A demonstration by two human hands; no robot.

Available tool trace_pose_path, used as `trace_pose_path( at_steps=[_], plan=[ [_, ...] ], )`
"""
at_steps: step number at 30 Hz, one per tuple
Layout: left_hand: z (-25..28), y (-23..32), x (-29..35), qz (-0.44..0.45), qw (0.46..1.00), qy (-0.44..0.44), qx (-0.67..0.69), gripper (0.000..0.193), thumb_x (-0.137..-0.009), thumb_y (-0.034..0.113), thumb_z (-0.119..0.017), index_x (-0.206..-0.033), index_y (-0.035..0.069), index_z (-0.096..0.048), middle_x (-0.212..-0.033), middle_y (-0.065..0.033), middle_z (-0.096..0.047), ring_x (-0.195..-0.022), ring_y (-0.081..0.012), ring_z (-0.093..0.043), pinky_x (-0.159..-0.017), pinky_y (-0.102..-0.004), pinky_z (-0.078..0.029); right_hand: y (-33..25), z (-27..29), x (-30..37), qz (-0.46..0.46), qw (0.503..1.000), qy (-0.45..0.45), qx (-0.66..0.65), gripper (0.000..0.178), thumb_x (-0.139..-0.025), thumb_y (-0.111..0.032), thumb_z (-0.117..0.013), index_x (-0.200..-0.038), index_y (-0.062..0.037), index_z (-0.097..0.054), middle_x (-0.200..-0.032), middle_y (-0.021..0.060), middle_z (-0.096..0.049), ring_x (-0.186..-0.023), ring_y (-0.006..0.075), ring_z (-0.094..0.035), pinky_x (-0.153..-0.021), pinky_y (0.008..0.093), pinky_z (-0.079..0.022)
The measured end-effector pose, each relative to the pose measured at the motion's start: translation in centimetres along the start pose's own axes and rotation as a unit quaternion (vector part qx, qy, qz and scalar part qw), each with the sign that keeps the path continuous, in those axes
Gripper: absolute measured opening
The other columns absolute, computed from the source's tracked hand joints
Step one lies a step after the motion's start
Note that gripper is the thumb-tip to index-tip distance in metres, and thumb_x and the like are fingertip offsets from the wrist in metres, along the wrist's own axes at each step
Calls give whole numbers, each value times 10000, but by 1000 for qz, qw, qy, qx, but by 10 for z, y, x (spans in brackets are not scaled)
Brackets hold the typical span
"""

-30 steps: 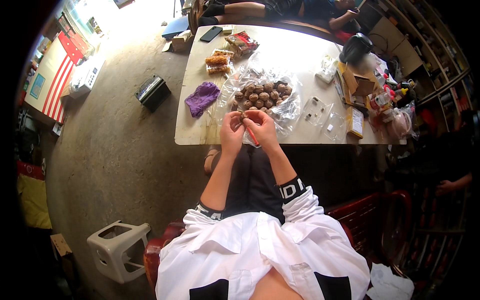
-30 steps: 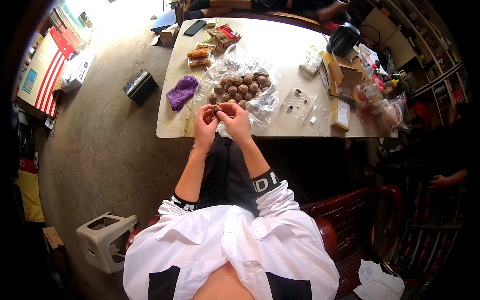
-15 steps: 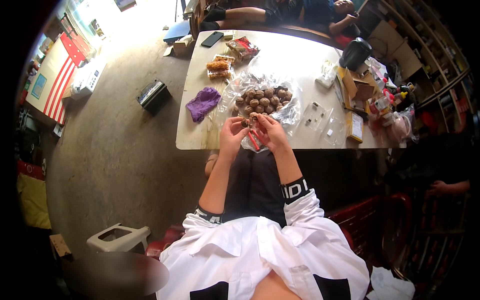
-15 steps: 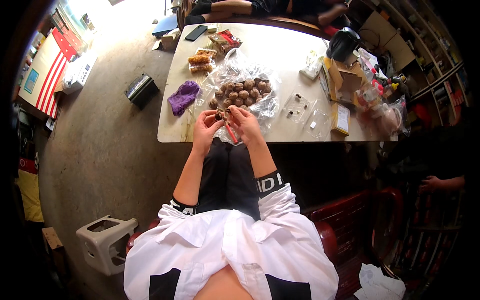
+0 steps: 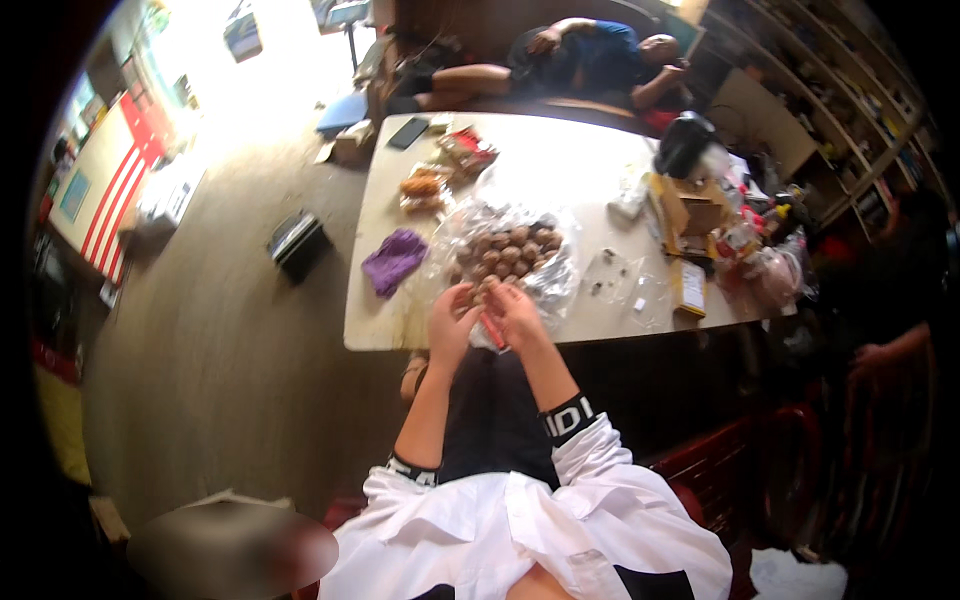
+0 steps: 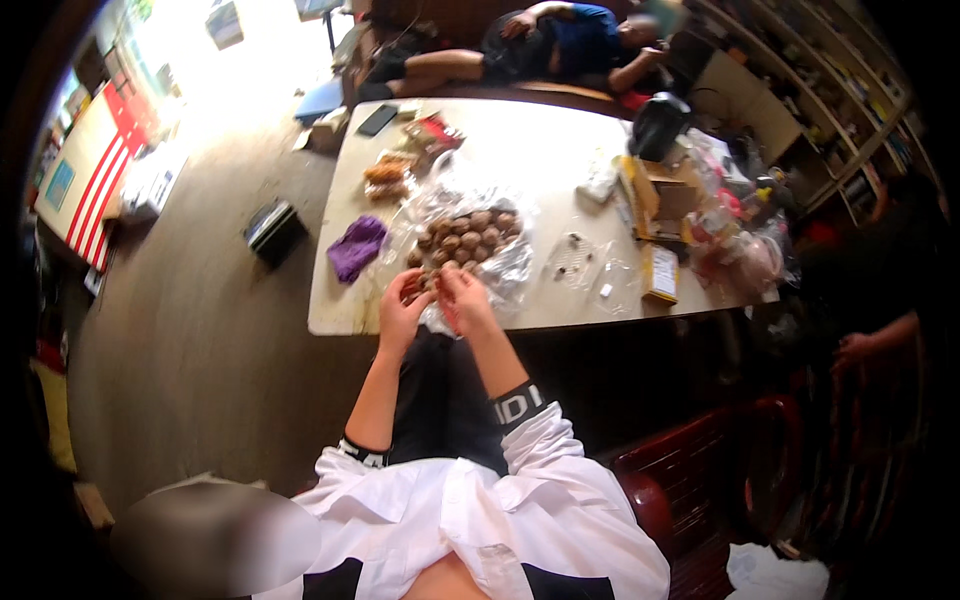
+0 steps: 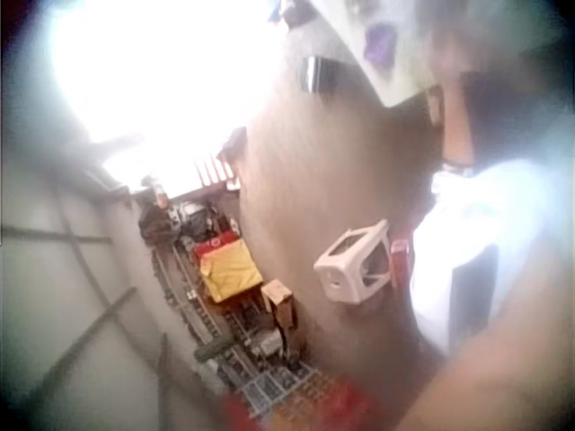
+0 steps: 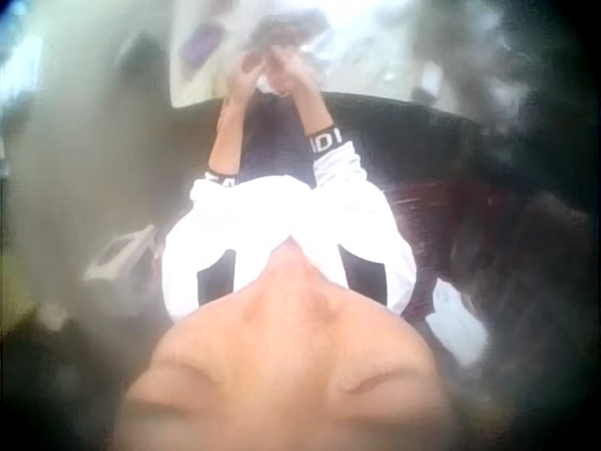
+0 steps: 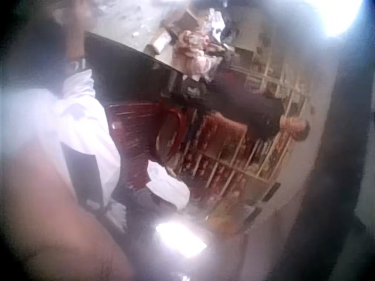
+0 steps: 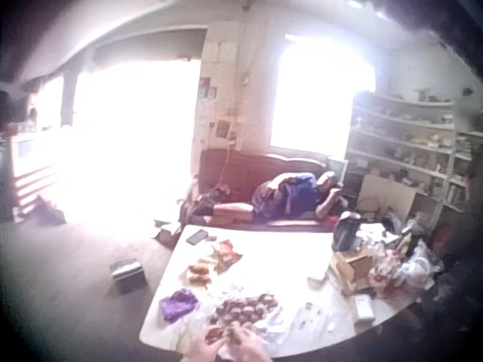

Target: The person sits at a table in a shop and uses red-handled shears to crack open round nuts one by one. The person picks each nut from a plastic bag, cracks the shell, and places the pieces on the table.

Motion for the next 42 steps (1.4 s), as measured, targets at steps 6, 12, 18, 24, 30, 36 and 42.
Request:
trace_pose_path(
  at_steps=[6, 12, 18, 24, 30, 36, 42],
  plan=[
    [4, -9, -1, -4, 999, -2, -46, 382, -784, -39, -652, -1155, 6, -575, -1023, -73, -624, -897, -133, -616, -777, -265, -516, -3, -24, 9, 10, 996, 25, 81, 154, -918, -254, -579, -952, -104, -564, -845, -3, -558, -714, 75, -538, -584, 207, -454],
    [-5, -14, 1, 12, 999, -19, -47, 354, -774, -33, -675, -1117, 22, -608, -1040, -66, -599, -886, -144, -612, -744, -263, -516, -1, -20, 7, 11, 985, -15, 169, 250, -875, -283, -654, -932, -55, -569, -832, -1, -588, -710, 54, -538, -597, 193, -431],
    [9, -29, 1, -13, 999, -11, -47, 368, -760, 8, -721, -1113, -19, -621, -999, -79, -638, -848, -135, -629, -746, -256, -500, 4, -21, 8, 3, 988, -9, 157, 189, -839, -177, -674, -893, -16, -591, -798, 25, -597, -684, 81, -576, -630, 222, -531],
    [5, -32, 2, 30, 999, -13, 11, 371, -762, -13, -704, -1119, -47, -609, -980, -96, -667, -874, -134, -634, -783, -260, -501, 7, -12, 4, -4, 991, -11, 135, 133, -844, -123, -637, -910, -10, -617, -826, 30, -612, -719, 83, -578, -648, 220, -514],
    [8, -27, -3, 14, 1000, -7, -20, 379, -767, -20, -694, -1133, -41, -600, -1000, -105, -659, -890, -145, -636, -792, -262, -504, 7, -15, 4, 10, 996, -15, 90, 141, -860, -93, -602, -975, -12, -616, -883, 35, -615, -763, 89, -575, -695, 226, -506],
    [-1, -27, -6, 29, 999, -17, 5, 371, -810, -29, -644, -1170, -29, -556, -1057, -98, -627, -954, -156, -611, -818, -273, -513, 4, -4, 2, 29, 998, -13, -52, 197, -866, -30, -495, -1026, 9, -603, -860, 91, -633, -671, 145, -582, -590, 244, -496],
    [1, -32, 4, 64, 995, -19, 71, 372, -809, -41, -627, -1170, 0, -547, -1070, -82, -620, -995, -152, -596, -870, -266, -482, 9, -3, 6, -60, 987, -54, -142, 247, -911, 7, -422, -1130, 30, -534, -968, 101, -595, -831, 147, -590, -708, 208, -538]
  ],
)
Point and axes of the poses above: each hand's wrist, its own x-axis away from the middle knuckle, its own z-axis out of the back of the hand, y = z × x, the point moved 7 cm from there along -x, towards the middle knuckle
